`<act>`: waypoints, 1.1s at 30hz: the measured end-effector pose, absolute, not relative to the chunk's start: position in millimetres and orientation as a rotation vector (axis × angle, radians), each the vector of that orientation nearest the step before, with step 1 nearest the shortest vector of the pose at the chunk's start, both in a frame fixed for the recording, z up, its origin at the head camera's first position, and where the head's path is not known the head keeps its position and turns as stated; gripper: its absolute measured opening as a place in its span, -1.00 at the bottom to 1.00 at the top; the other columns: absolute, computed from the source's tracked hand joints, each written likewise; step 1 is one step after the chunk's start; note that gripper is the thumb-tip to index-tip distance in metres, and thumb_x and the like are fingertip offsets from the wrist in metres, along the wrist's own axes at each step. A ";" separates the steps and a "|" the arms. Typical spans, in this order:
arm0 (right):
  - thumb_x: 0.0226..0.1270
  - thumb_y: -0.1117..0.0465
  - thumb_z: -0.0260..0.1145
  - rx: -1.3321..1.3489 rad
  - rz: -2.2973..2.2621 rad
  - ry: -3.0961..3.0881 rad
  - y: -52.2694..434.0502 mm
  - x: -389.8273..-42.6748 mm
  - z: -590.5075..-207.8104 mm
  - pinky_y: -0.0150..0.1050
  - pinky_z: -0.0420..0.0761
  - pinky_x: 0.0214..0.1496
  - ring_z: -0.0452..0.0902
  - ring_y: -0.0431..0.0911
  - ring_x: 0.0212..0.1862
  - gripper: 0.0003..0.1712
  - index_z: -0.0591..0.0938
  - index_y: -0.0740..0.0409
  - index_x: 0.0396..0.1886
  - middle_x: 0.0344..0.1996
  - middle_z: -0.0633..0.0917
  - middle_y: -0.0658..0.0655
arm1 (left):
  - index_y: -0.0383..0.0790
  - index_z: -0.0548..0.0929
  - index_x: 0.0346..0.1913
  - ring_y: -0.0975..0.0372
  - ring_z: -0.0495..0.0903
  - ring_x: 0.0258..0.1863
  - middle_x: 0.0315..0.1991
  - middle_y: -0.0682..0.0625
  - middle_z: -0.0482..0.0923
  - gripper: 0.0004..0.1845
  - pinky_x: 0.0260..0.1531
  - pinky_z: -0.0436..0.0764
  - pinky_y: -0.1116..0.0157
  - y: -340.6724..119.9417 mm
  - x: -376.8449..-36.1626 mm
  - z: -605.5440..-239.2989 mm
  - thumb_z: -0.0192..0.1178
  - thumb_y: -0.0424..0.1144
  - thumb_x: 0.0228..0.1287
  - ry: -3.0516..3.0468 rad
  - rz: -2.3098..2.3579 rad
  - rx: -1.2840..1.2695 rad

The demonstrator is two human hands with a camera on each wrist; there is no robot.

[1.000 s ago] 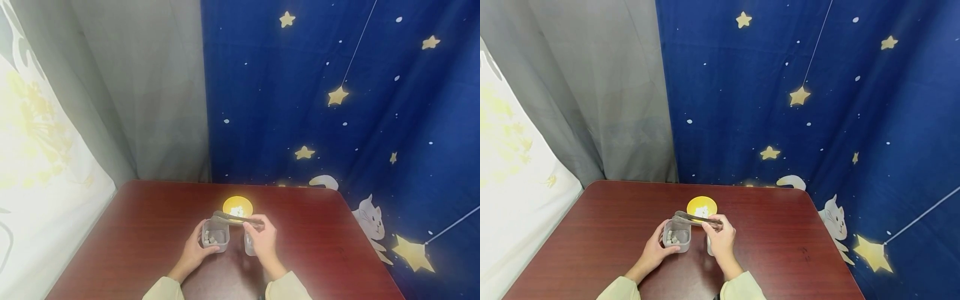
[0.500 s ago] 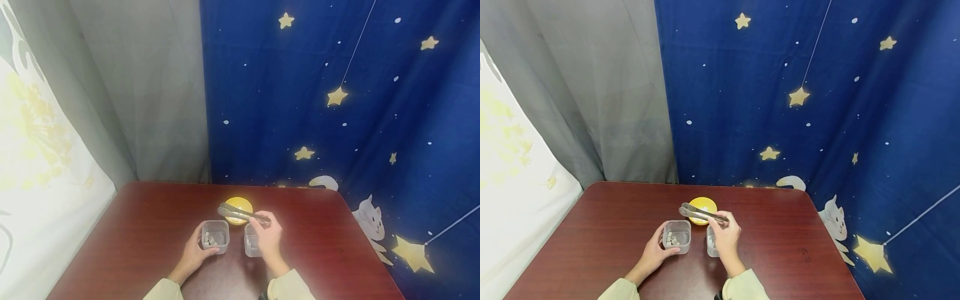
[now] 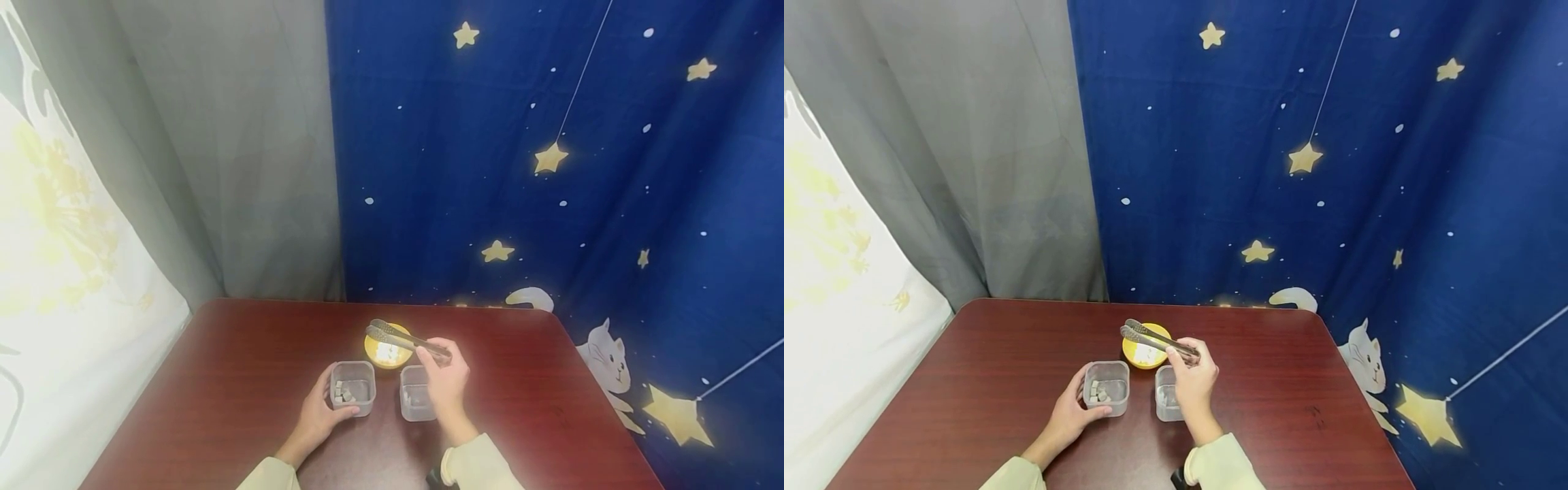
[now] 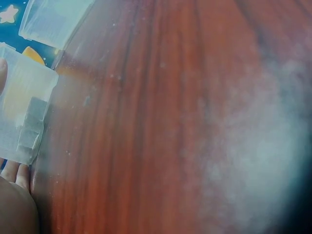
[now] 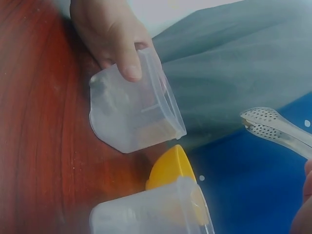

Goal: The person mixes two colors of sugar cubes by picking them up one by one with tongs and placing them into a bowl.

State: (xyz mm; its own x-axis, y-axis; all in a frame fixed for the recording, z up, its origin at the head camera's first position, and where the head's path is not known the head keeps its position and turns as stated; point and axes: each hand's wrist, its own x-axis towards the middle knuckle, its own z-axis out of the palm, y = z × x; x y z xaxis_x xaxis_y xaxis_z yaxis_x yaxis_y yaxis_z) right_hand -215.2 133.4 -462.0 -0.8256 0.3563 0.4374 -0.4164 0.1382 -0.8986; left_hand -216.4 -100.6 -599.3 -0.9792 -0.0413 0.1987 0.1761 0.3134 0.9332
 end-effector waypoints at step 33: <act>0.04 0.44 0.48 0.079 1.817 -1.992 124.6 -203.7 -476.6 -0.30 0.67 -0.29 0.69 -0.12 -0.32 -0.73 0.65 0.38 -0.22 -0.34 0.74 0.26 | -0.20 0.24 0.45 -0.07 0.50 0.16 0.27 -0.20 0.44 0.14 0.17 0.42 -0.01 -99.7 -216.7 -595.8 0.64 -0.15 -0.28 -2.402 -1.710 -0.115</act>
